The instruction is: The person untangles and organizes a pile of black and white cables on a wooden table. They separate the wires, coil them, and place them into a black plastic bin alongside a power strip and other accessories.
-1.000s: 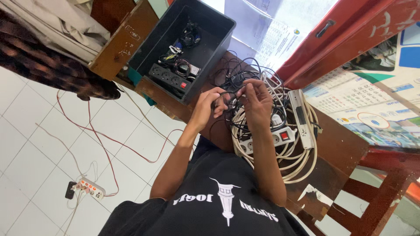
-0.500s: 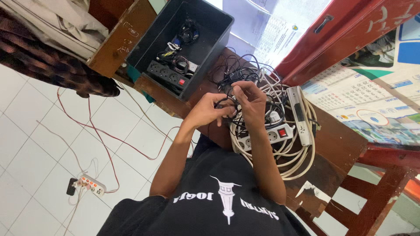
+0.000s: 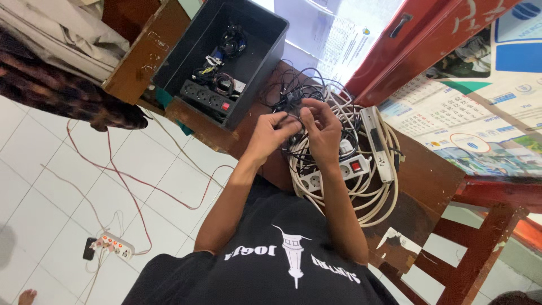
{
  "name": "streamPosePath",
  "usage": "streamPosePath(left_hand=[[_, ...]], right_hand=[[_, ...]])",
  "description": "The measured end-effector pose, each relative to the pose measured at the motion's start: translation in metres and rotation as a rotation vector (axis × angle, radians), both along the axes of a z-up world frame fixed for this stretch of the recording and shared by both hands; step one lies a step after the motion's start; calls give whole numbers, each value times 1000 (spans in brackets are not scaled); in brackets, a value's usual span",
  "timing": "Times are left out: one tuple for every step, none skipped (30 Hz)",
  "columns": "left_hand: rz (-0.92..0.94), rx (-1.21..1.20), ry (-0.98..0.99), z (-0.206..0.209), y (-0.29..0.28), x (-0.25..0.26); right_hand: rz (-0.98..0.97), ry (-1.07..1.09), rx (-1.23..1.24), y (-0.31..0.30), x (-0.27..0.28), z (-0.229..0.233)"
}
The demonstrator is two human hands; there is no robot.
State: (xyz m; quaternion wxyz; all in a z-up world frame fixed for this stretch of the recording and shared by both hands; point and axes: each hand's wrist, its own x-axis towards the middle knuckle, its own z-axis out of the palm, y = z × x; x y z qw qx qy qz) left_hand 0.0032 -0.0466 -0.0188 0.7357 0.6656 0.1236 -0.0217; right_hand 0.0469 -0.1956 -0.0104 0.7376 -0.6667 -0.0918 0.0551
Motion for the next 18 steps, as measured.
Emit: streamPosePath(left_hand=[[55, -10, -48, -1, -2, 5], [110, -20, -97, -3, -5, 9], [167, -31, -145, -4, -8, 11], [182, -39, -138, -6, -11, 12], [193, -47, -133, -7, -13, 14], [204, -54, -129, -8, -16, 17], [186, -22, -150, -8, -20, 19], [169, 10, -172, -8, -24, 23], [154, 42, -195, -8, -28, 26], [135, 73, -177, -8, -31, 27], [115, 107, -159, -7, -33, 29], [94, 141, -141, -6, -34, 31], [98, 114, -148, -6, -34, 29], [103, 87, -155, -6, -34, 28], [102, 61, -171, -6, -33, 32], [74, 32, -171, -5, -30, 34], [49, 2, -165, -6, -25, 34], [23, -28, -158, -7, -22, 34]], right_hand=[[-6, -67, -18, -2, -1, 3], [-11, -133, -35, -5, -1, 6], [-14, -200, -54, -8, -3, 7], [-39, -256, -132, -9, -5, 8], [-67, -314, -208, -10, -7, 9], [-97, -372, -285, -10, -8, 9], [-147, -422, -320, -11, -8, 9], [-198, -471, -356, -11, -9, 8], [-246, -523, -391, -13, -9, 8], [-249, -547, -448, -15, -8, 9], [-255, -569, -503, -16, -5, 10], [-262, -590, -559, -17, -3, 12], [-281, -623, -578, -17, -6, 12], [-301, -657, -597, -18, -10, 13], [-328, -697, -614, -18, -9, 15], [-329, -704, -616, -17, -8, 17], [-326, -708, -618, -16, -8, 19], [-322, -712, -621, -15, -8, 20]])
